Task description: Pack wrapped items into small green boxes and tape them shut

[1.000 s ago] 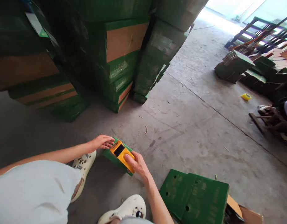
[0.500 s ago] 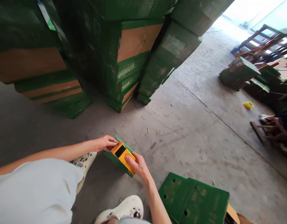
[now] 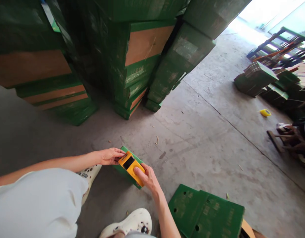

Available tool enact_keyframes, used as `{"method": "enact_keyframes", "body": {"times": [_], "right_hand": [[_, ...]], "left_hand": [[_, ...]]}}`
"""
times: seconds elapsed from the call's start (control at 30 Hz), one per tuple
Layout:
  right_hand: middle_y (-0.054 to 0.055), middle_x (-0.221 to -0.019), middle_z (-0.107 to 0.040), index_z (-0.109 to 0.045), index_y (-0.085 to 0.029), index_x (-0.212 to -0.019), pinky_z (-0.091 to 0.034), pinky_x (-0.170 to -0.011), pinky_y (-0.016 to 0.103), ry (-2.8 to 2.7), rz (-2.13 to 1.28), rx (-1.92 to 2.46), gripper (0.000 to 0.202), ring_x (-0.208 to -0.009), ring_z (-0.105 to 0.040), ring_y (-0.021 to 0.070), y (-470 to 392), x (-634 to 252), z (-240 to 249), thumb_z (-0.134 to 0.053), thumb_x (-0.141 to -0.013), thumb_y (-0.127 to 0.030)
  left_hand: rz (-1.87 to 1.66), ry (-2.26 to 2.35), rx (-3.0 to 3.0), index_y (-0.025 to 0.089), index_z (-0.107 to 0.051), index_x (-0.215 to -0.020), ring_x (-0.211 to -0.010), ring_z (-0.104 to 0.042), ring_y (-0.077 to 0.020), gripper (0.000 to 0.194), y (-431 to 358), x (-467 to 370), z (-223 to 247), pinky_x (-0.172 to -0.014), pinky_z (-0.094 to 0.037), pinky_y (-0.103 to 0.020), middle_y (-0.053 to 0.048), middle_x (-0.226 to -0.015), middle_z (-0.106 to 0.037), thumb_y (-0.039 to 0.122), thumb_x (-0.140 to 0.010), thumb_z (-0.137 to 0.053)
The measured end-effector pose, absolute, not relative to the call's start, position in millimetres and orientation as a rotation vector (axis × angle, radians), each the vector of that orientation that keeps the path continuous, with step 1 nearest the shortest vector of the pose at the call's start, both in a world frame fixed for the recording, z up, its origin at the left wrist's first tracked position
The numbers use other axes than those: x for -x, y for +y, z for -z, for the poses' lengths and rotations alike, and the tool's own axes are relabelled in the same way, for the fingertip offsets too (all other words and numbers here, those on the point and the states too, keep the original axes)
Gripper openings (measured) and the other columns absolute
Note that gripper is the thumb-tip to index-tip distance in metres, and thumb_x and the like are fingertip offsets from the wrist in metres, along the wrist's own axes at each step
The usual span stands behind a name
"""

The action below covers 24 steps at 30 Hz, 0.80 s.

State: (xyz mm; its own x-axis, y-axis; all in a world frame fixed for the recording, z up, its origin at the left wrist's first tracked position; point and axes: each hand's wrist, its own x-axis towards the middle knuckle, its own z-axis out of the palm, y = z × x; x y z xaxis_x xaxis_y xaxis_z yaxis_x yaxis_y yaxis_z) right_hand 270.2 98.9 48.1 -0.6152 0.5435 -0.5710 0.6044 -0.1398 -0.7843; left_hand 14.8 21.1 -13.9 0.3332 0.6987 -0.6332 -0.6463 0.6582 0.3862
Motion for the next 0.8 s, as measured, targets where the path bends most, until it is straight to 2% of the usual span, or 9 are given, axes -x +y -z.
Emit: {"method": "enact_keyframes", "body": {"times": [0.23,0.37,0.57,0.8], "right_hand": [[0.001,-0.066,-0.062,-0.064,-0.017,-0.086,-0.043,-0.048,0.024,2.018,1.912,-1.353,0.06,-0.055,-0.055,0.0142,98,-271,-50,-0.064,-0.085,-0.077],[0.001,-0.066,-0.063,-0.065,-0.017,-0.086,-0.043,-0.048,0.024,2.011,1.933,-1.339,0.059,-0.055,-0.055,0.0142,97,-272,-51,-0.064,-0.086,-0.077],[0.001,-0.067,-0.065,-0.064,-0.018,-0.086,-0.044,-0.048,0.023,2.008,1.872,-1.336,0.057,-0.056,-0.059,0.0154,97,-264,-56,-0.063,-0.087,-0.075],[0.0,-0.066,-0.064,-0.064,-0.018,-0.088,-0.046,-0.047,0.024,1.939,1.828,-1.328,0.056,-0.052,-0.06,0.0159,101,-268,-70,-0.06,-0.089,-0.074]], "left_hand": [[-0.835,0.856,-0.079,0.014,-0.077,-0.09,-0.076,-0.069,-0.0151,0.033,27,-7,10,-0.077,-0.052,-0.028,-0.004,-0.083,-0.075,0.026,-0.062,-0.09],[-0.779,0.931,-0.068,0.014,-0.077,-0.081,-0.074,-0.068,-0.0155,0.031,29,-6,7,-0.074,-0.052,-0.027,-0.005,-0.081,-0.075,0.032,-0.06,-0.089],[-0.913,1.193,-0.285,0.015,-0.078,-0.081,-0.07,-0.066,-0.0146,0.048,29,-20,13,-0.071,-0.05,-0.028,-0.002,-0.074,-0.073,0.044,-0.049,-0.099],[-1.065,1.424,-0.439,0.015,-0.079,-0.08,-0.064,-0.064,-0.0136,0.037,28,11,17,-0.061,-0.045,-0.024,-0.002,-0.068,-0.073,0.04,-0.059,-0.094]]}}
